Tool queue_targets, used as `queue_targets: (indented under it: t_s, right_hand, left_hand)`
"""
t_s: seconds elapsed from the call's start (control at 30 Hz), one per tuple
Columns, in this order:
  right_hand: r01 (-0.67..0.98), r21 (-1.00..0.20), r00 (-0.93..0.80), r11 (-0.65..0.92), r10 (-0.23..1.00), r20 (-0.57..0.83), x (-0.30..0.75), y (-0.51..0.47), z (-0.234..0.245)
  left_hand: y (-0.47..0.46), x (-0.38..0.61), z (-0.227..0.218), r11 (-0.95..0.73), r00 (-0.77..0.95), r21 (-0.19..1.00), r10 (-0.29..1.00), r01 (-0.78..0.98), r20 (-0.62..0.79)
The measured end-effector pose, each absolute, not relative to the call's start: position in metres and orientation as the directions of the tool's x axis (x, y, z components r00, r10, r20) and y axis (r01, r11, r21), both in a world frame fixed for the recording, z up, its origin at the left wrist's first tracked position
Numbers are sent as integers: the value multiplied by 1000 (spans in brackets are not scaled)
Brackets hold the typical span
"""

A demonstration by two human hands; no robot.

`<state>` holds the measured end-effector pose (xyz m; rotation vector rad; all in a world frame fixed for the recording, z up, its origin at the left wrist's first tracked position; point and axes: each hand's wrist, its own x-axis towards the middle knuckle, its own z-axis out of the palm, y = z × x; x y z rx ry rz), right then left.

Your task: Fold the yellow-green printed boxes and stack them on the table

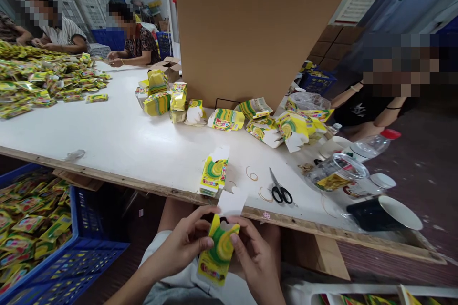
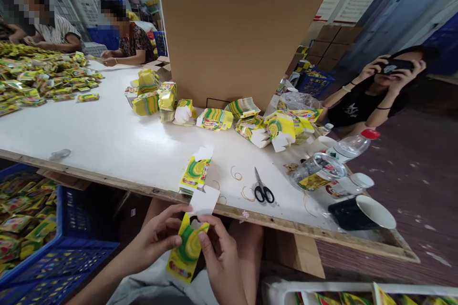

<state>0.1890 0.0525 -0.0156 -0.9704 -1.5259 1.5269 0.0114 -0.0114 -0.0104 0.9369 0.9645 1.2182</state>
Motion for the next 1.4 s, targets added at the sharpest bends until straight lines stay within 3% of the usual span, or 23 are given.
queue_targets:
  t_s: [0.13,0.33,0.47,0.6,0.7,0.9,1.1,1.23,1.33,1.4]
  right_hand:
    - [49,-995,-466,92,883,58,189,54,-16]
    - [-41,-999,-251,24,967,34,188,52,-27]
    - [52,-969,-356,240,911,207,193,58,-20]
    - [131,-983,-409,127,911,63,190,60,-14]
    - [209,-976,-370,61,929,-21,184,58,-14]
    - [310,-945,-420,102,907,-40,178,60,-13]
    - [331,-936,-399,123,917,-21,178,60,-13]
    - [220,-963,-384,157,921,63,184,63,-19]
    - [151,-984,-271,91,961,47,206,65,-25]
    - [165,-984,-135,65,990,43,238,66,-24]
  left_hand:
    - [-11,13,-11,132,168,928,983,-348,-76]
    - [-10,16,-9,85,102,940,993,-330,-54]
    - [-8,12,-12,35,10,988,999,-147,-34]
    - [-7,12,-12,36,-62,996,997,-79,-41]
    - [-7,14,-8,63,1,989,998,-134,-63]
    - [-5,14,-10,110,58,910,994,-400,-95]
    - [-2,10,-13,81,-15,925,995,-371,-94]
    - [2,21,-13,86,-41,925,993,-370,-108]
    - [10,40,-12,53,-20,963,998,-265,-60]
    - [19,47,-12,-39,-3,996,999,-77,39]
